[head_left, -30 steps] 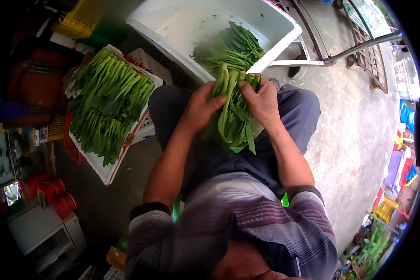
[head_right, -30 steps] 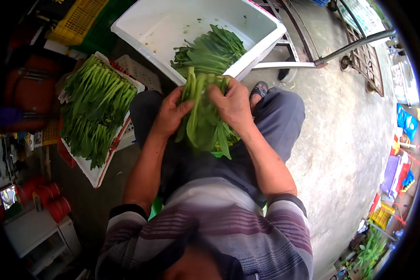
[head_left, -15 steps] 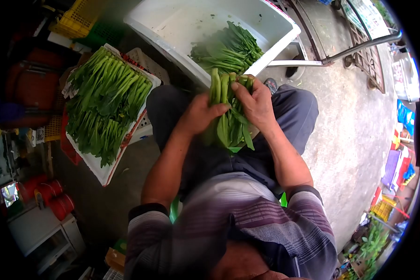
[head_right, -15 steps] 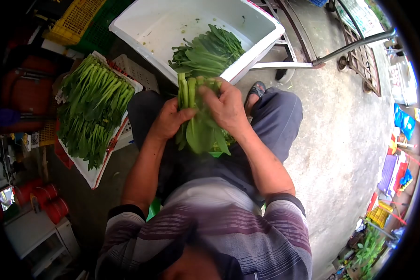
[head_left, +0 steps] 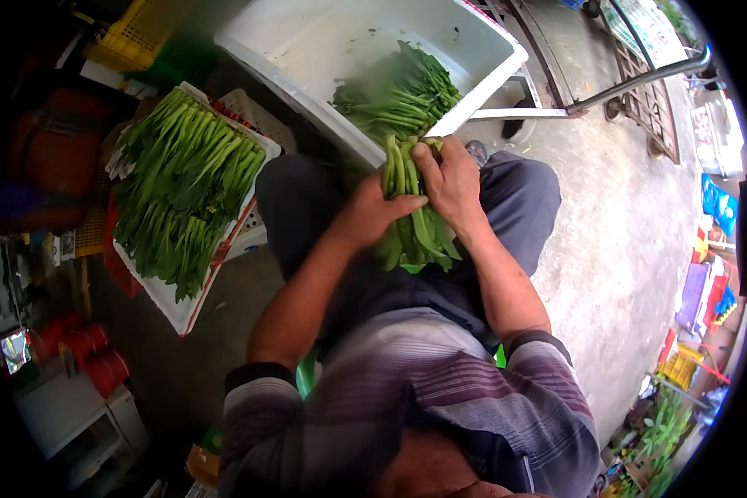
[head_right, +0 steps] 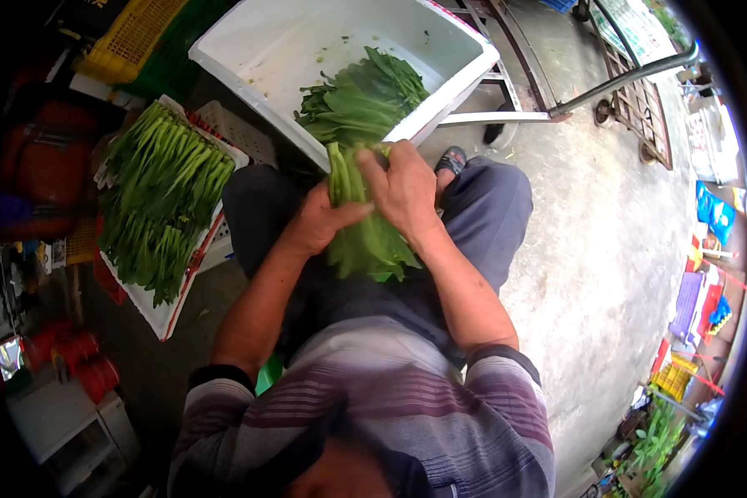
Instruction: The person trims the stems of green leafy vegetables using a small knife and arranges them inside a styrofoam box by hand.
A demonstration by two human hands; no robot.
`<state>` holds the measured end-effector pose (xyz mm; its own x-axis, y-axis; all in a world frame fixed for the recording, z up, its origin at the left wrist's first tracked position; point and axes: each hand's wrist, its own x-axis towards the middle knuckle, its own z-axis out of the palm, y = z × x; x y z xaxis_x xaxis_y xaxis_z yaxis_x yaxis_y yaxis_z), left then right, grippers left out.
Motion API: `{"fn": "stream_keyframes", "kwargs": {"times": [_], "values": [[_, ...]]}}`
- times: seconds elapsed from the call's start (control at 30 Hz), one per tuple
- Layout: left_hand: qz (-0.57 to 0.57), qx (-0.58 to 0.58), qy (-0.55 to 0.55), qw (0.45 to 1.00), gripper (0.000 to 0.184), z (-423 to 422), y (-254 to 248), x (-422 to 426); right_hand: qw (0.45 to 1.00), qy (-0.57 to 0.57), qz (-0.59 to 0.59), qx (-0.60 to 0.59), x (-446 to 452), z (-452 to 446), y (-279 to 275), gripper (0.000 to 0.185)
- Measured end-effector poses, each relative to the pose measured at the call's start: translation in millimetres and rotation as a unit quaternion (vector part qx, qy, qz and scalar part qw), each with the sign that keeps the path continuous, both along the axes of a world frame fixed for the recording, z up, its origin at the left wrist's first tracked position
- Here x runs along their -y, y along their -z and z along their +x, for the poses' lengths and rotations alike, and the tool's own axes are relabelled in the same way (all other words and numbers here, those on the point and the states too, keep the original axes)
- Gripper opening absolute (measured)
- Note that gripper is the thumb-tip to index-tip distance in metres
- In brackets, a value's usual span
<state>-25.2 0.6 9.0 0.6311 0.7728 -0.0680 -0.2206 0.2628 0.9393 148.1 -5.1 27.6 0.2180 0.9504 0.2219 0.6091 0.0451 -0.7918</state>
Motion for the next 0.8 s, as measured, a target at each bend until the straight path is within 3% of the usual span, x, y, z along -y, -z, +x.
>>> {"fn": "stream_keyframes", "kwargs": {"times": [0.07,0.17,0.33,0.43,0.6,0.8], "values": [[-0.023,0.018,0.000,1.000,0.049,0,3,0,1.000,-0.012,0.009,0.004,-2,6,13,0.040],[-0.033,0.024,-0.019,0.999,0.050,-2,-1,-1,0.988,0.003,0.034,-0.153,5,5,-3,0.036],[0.031,-0.021,-0.040,0.999,0.052,7,-6,-1,0.985,-0.125,0.100,-0.058,6,8,-39,0.029],[0.103,-0.094,-0.050,0.989,0.059,7,-8,0,0.995,-0.091,0.042,-0.008,8,0,-43,0.030],[0.170,-0.192,-0.063,0.964,0.063,8,-13,6,0.996,-0.067,-0.036,-0.038,14,-5,-37,0.023],[0.186,-0.182,-0.043,0.965,0.073,3,-12,3,0.994,-0.070,-0.072,-0.035,18,-10,-49,0.019]]}}
